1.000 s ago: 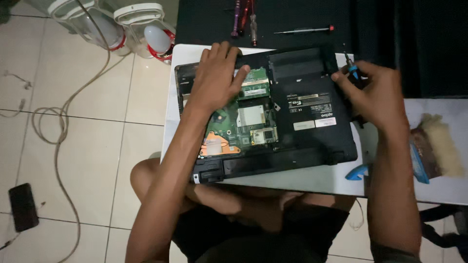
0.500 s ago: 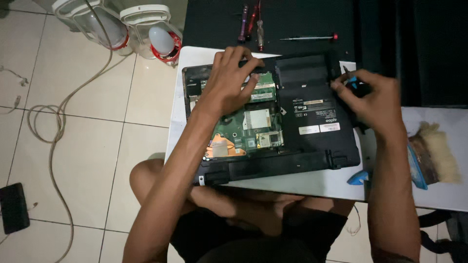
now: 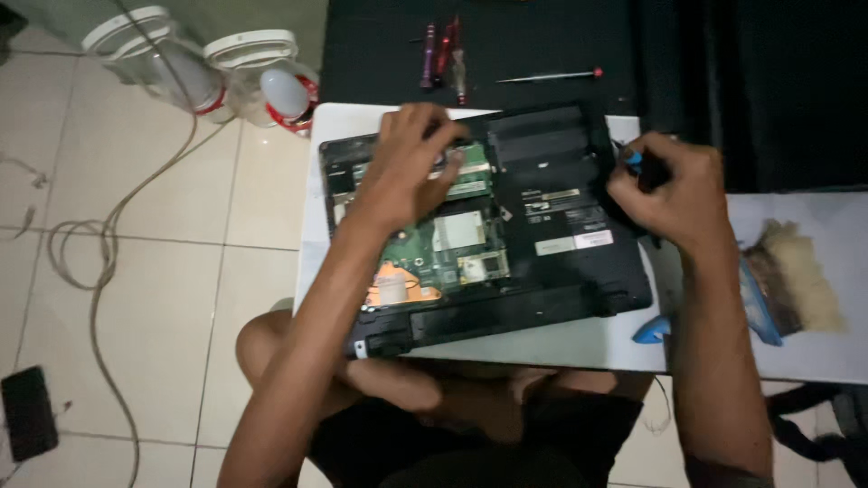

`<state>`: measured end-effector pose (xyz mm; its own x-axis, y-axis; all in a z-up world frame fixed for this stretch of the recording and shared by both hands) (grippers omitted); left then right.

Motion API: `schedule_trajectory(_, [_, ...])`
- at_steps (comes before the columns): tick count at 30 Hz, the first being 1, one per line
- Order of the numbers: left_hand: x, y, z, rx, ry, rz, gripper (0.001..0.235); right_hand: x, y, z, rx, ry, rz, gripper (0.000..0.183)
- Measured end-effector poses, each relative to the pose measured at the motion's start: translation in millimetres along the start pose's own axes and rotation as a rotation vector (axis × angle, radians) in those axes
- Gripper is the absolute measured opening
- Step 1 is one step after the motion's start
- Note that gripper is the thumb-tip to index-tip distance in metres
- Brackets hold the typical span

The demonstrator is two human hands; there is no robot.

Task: The person sits on the floor and uses a screwdriver to remove screws from the back panel of a laptop. They then lift the panel to expose the internal components, including the motherboard and battery, and continue to unscrew parts inside the chassis.

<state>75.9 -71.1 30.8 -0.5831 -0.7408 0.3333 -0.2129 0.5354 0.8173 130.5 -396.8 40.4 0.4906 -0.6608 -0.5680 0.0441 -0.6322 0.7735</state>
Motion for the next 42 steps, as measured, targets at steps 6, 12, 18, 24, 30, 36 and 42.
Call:
schedule_trajectory(6, [-16.5, -1.8, 12.9, -0.090, 0.084, -0.129, 0.047, 47.5, -1.0, -3.1, -0.071, -0.386, 0.404, 0.037])
schedule_trajectory(12, [-33.1, -2.4, 17.3, -0.210, 0.074, -0.121, 0.056, 27.4, 17.9, -0.3, -0.079, -0.461, 0.288, 0.033])
schedule_trajectory(18, [-41.9, 7.6, 22.4, -0.175, 0.140, -0.064, 0.050, 36.1, -2.0, -10.1, 0.008, -0.308, 0.257, 0.035])
schedule_trajectory(24, [-43.9, 8.8, 23.8, -0.137, 0.139, -0.038, 0.049, 35.1, -2.1, -37.7, 0.105, -0.284, 0.124, 0.029])
schedule_trajectory(30, [-48.4, 13.2, 21.3, -0.095, 0.165, 0.014, 0.048, 36.5, 1.8, -95.1, -0.059, -0.368, 0.190, 0.040])
schedule_trajectory(36, [-51.3, 4.9, 19.2, -0.169, 0.209, -0.006, 0.058, 36.6, -20.5, -95.8, -0.244, -0.453, 0.265, 0.029])
schedule_trajectory(42, [-55.9, 4.7, 25.3, -0.097, 0.163, -0.020, 0.049, 78.9, -34.7, -95.5, -0.162, -0.334, 0.333, 0.024])
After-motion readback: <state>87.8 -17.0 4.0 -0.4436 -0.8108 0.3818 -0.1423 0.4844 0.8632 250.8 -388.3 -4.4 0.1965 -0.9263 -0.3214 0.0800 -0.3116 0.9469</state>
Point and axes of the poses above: each hand's wrist, its own z-axis away from the middle knuckle, its own y-axis out of the back of the hand, x = y × z, the point moved 9 cm from there along -z, towards the middle knuckle, and after that the axes turned 7 degrees about -y, right-handed, at the moved point
